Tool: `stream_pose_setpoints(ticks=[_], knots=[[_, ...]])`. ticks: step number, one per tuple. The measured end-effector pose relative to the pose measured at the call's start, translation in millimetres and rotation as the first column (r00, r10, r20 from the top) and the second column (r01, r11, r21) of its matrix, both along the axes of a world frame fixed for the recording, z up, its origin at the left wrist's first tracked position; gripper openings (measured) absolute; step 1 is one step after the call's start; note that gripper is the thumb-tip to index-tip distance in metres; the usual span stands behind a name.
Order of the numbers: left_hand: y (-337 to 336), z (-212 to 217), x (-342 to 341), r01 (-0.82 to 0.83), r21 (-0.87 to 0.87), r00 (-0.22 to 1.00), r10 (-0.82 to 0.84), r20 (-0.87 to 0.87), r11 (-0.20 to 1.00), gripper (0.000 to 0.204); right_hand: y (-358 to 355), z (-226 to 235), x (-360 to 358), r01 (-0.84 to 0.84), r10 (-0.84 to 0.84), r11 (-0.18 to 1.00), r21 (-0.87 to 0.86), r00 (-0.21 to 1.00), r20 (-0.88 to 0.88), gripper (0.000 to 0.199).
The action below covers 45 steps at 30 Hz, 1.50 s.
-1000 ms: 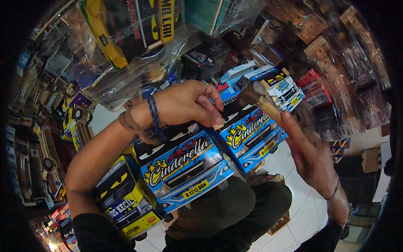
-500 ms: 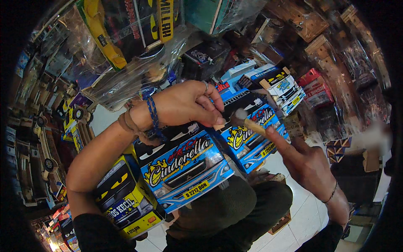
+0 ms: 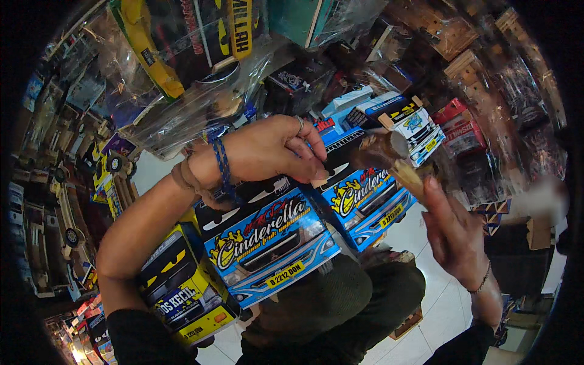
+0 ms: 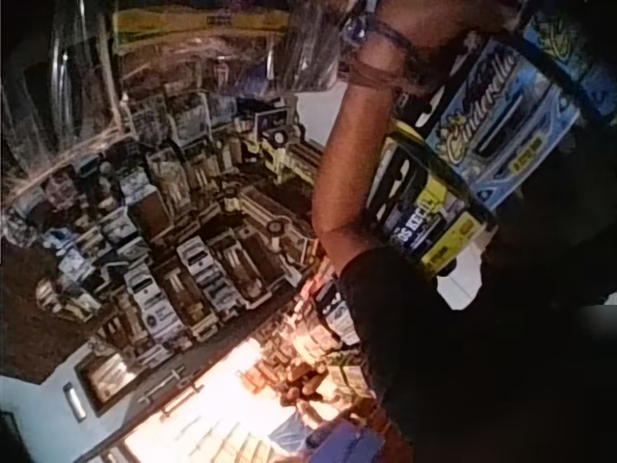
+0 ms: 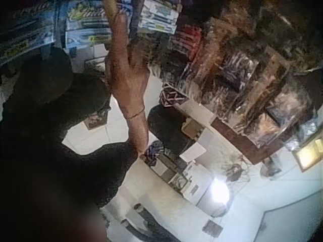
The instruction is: The person assembles wooden toy trucks by attaching wheels and bodies to chassis frames. They use a hammer to secure small wooden pegs into the truck bodies, working on multiple units lined up on the floor.
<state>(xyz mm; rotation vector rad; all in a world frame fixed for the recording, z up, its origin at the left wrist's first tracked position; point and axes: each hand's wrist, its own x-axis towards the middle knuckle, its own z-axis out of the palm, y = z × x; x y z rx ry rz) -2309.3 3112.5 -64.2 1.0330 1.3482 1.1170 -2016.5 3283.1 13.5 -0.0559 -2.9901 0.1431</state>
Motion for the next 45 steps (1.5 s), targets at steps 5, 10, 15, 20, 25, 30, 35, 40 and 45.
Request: stream_pose_setpoints(ticks=[5,10,15,20,25,30,35,40,45], knots=[[2.0,2.4,-0.4,0.044,-0.043,0.999,-0.045,-0.016,0.998,0.030,1.7,4.4,-5.4,0.061,-0.043,0.994,-0.086,0.981,0.190,0.069],[0.4,4.4,0.2,0.051,-0.019,0.998,-0.051,-0.019,0.999,0.029,1.6,11.3,-7.4,0.136,-0.057,0.979,-0.154,0.900,0.432,0.060],[-0.7,8.8,-0.3,0.050,-0.018,0.998,-0.049,0.042,0.999,0.029,5.5,-8.8,-0.5,0.133,-0.134,0.856,-0.500,0.990,0.033,0.062],[2.3,11.1,0.4,0.054,-0.055,0.996,-0.058,-0.072,0.997,0.024,10.9,-45.1,17.1,0.118,-0.362,0.653,-0.748,0.916,-0.171,0.063],[-0.2,24.0,8.5,-0.003,-0.139,0.985,-0.021,-0.174,0.990,0.024,14.4,-48.7,65.4,-0.131,-0.656,0.534,-0.835,0.560,-0.507,0.053],[-1.1,43.3,18.4,-0.053,-0.218,0.937,-0.027,-0.348,0.975,0.027,65.6,-25.3,165.9,0.029,-0.818,0.288,-0.957,0.527,-0.230,0.042],[14.9,57.0,24.5,-0.082,-0.269,0.851,-0.073,-0.520,0.960,0.027,62.2,-48.3,263.7,0.364,-0.880,0.141,-0.921,0.473,0.052,0.044],[60.7,89.6,74.0,-0.114,-0.084,0.588,-0.001,-0.809,0.990,0.021,37.0,-148.9,335.9,0.814,-0.933,0.069,-0.576,0.257,0.251,0.035],[141.7,98.5,186.2,0.199,-0.243,0.431,-0.307,-0.848,0.949,0.023,-0.5,-237.3,377.7,0.821,-0.956,-0.233,-0.522,-0.096,0.276,0.041]])
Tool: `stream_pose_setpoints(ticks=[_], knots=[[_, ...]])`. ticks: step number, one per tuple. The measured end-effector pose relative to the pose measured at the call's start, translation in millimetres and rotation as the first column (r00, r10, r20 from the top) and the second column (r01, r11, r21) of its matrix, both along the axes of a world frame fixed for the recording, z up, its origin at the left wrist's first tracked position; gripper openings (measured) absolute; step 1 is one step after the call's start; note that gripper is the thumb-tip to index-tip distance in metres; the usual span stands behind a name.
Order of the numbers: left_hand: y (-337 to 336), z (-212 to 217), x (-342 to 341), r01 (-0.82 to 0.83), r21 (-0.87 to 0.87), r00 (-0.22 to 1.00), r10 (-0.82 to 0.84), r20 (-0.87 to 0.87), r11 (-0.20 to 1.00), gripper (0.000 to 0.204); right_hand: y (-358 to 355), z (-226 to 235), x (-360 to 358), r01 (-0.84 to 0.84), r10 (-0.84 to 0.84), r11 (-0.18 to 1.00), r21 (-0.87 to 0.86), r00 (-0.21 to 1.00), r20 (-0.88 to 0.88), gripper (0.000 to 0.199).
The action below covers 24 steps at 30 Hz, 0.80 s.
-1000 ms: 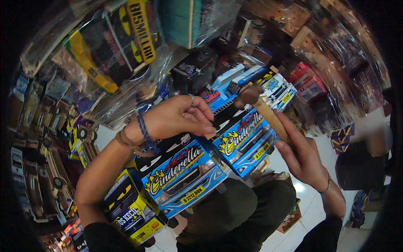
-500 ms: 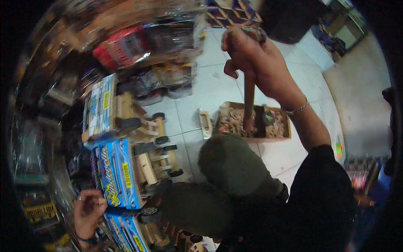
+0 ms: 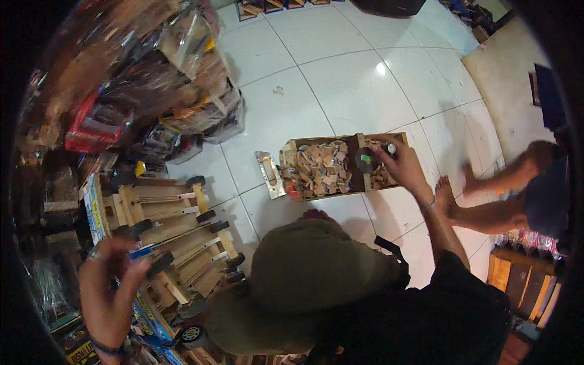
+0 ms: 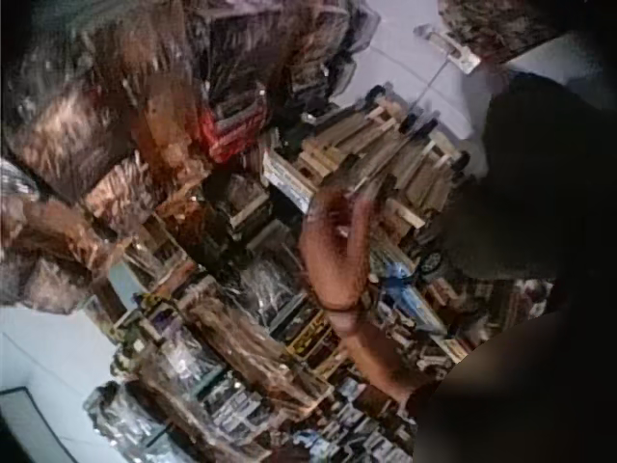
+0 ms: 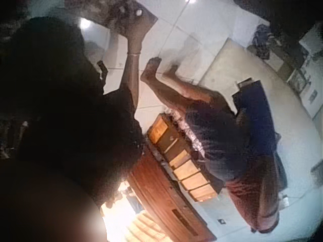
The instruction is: The person assembles wooden toy trucks by attaching wheels and bodies to chassis frames. They use a hammer to secure small wooden pegs into the truck bodies, working on multiple units lined up on the floor.
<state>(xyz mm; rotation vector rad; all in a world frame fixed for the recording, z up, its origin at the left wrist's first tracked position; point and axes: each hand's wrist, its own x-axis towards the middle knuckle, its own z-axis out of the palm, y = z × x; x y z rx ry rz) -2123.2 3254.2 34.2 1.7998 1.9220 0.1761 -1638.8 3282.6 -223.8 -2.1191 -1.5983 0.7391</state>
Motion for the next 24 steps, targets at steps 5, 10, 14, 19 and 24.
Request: stream_pose_setpoints(ticks=[5,10,14,19,24], knots=[[114.1,-123.1,133.6,0.636,-0.084,0.753,-0.594,0.282,0.767,0.030,-36.4,-37.0,2.2,0.047,-0.045,0.999,0.007,0.979,-0.198,0.046],[119.0,-276.8,262.0,0.893,-0.152,0.415,-0.906,-0.087,0.424,0.020,-37.2,-50.0,0.9,0.041,0.009,0.985,0.166,0.956,-0.292,0.046],[102.0,-337.0,293.0,0.954,0.007,0.299,-0.953,-0.055,0.299,0.022,-32.3,-49.5,5.5,0.057,-0.034,0.997,0.053,0.932,-0.360,0.048],[123.3,-347.4,301.6,0.952,-0.141,0.279,-0.960,0.034,0.272,0.017,-30.3,-50.0,3.6,0.049,0.007,0.984,0.172,0.950,-0.311,0.049],[118.9,-343.3,303.7,0.954,-0.190,0.258,-0.959,0.119,0.233,0.019,-27.7,-43.4,2.1,0.057,-0.067,0.998,-0.039,0.945,-0.320,0.043]])
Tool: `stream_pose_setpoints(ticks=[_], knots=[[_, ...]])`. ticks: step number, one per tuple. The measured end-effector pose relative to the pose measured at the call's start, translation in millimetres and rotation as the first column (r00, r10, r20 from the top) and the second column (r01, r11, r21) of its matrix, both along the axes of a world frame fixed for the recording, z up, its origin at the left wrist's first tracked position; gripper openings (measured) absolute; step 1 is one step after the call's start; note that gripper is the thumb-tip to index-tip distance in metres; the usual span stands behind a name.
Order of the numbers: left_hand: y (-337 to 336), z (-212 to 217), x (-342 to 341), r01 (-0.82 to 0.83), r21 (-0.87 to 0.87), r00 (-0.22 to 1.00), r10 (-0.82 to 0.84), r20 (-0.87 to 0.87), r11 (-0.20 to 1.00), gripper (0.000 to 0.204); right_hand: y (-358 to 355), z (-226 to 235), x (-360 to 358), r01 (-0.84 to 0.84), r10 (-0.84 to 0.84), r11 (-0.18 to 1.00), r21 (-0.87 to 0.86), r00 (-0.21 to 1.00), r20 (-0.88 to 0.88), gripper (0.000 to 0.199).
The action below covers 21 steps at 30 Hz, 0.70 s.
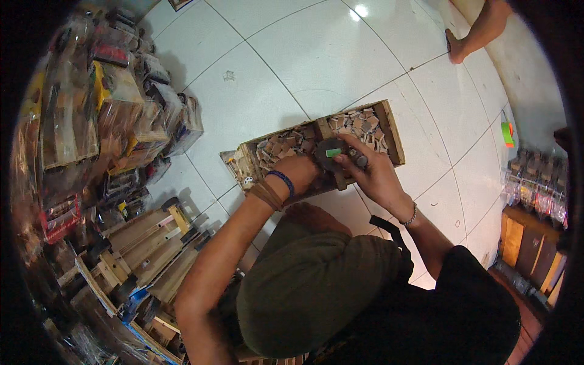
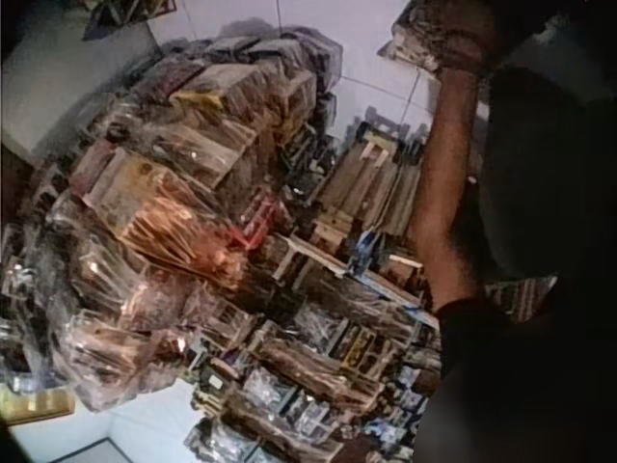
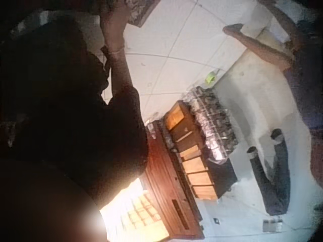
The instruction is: The person assembles wooden toy trucks by attaching wheels and bodies to chassis frames. They use a hammer to secure small wooden pegs into the truck bodies, working on multiple units lined up on the floor.
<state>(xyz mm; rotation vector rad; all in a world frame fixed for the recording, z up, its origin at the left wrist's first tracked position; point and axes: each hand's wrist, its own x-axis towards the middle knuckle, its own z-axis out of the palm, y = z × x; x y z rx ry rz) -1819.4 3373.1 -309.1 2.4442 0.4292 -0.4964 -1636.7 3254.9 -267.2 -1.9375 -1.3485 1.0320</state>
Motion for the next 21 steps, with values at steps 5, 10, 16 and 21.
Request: stream_pose_setpoints(ticks=[5,10,16,21], knots=[[-9.9,-14.1,-4.0,-0.053,-0.050,0.998,0.055,0.040,0.997,0.027,3.0,5.6,-0.6,0.016,-0.016,0.999,-0.037,1.000,-0.012,0.043],[-15.2,-20.0,-12.2,-0.174,-0.187,0.981,0.187,0.056,0.967,0.030,1.0,3.4,-1.8,0.029,-0.032,0.999,-0.033,0.995,-0.090,0.043],[-18.2,-25.3,-12.7,-0.136,-0.016,0.989,0.137,0.061,0.991,0.026,0.7,0.9,-3.7,0.030,-0.030,1.000,-0.003,1.000,0.006,0.043],[-19.2,-21.9,-31.1,-0.210,-0.173,0.927,0.252,0.277,0.962,0.022,1.3,2.0,-4.0,0.035,-0.035,0.999,-0.011,0.999,0.017,0.042]])
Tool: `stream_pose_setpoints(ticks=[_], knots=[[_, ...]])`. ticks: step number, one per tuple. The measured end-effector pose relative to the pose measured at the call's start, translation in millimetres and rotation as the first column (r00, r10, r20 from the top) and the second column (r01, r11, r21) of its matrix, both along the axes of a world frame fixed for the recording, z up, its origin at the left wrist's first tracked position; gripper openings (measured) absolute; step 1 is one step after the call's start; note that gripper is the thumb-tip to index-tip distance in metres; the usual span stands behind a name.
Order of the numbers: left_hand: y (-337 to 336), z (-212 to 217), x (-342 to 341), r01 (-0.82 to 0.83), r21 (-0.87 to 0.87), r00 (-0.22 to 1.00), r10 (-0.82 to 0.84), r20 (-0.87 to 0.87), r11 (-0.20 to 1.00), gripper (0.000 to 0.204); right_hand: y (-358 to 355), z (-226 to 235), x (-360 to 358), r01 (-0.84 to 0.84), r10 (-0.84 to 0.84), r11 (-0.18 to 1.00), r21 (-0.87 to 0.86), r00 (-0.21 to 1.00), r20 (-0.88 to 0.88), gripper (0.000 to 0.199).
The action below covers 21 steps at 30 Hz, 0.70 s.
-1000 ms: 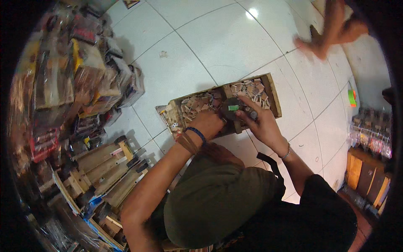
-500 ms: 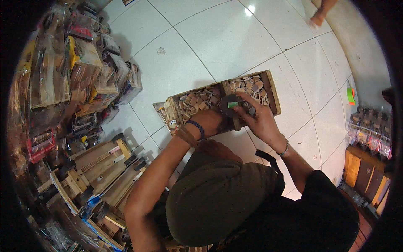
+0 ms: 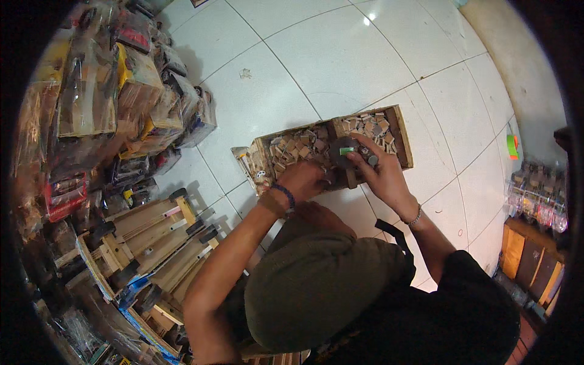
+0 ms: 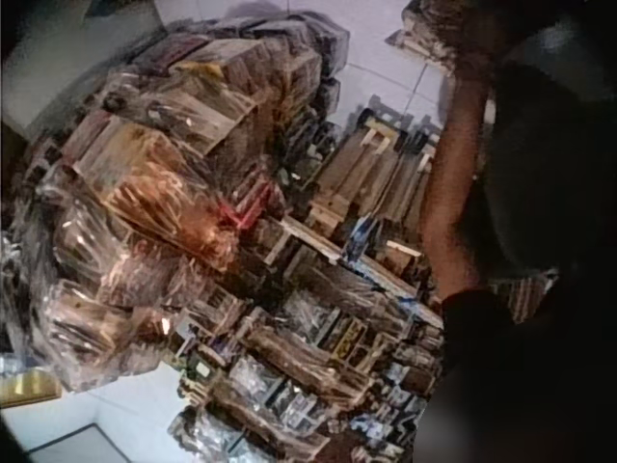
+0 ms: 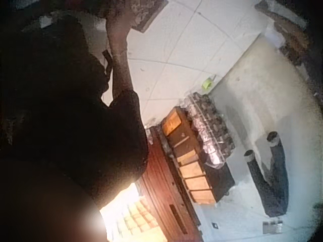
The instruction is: The person assembles wooden toy trucks by attaching wheels and bodies to chassis frames. They use a hammer to secure small wooden pegs into the truck bodies, working on multiple units lined up on the floor.
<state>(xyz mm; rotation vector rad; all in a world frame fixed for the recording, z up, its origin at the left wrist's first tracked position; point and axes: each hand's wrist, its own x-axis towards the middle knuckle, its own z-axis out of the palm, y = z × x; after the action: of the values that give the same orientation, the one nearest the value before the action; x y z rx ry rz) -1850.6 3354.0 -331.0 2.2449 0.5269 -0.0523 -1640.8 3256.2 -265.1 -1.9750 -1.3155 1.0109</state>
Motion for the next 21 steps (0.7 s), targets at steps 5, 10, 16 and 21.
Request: stream_pose_setpoints(ticks=[5,10,16,21], knots=[[5.2,11.0,-19.4,-0.339,-0.486,0.929,0.368,-0.038,0.806,0.024,-2.8,-2.9,-0.3,0.035,-0.038,0.998,-0.048,0.997,-0.060,0.042],[13.0,20.8,-36.9,-0.465,-0.728,0.796,0.598,-0.094,0.504,0.029,-0.6,-2.3,-5.1,0.001,-0.011,0.983,0.185,0.999,0.051,0.044],[13.6,43.6,-52.0,-0.467,-0.875,0.648,0.723,-0.238,0.131,0.034,0.5,25.1,-18.2,0.020,-0.030,0.973,0.228,0.999,0.043,0.041],[17.6,66.4,-54.8,-0.358,-0.933,0.659,0.717,-0.225,0.036,0.033,2.3,34.0,-57.8,0.004,0.002,1.000,0.024,0.971,-0.240,0.035]])
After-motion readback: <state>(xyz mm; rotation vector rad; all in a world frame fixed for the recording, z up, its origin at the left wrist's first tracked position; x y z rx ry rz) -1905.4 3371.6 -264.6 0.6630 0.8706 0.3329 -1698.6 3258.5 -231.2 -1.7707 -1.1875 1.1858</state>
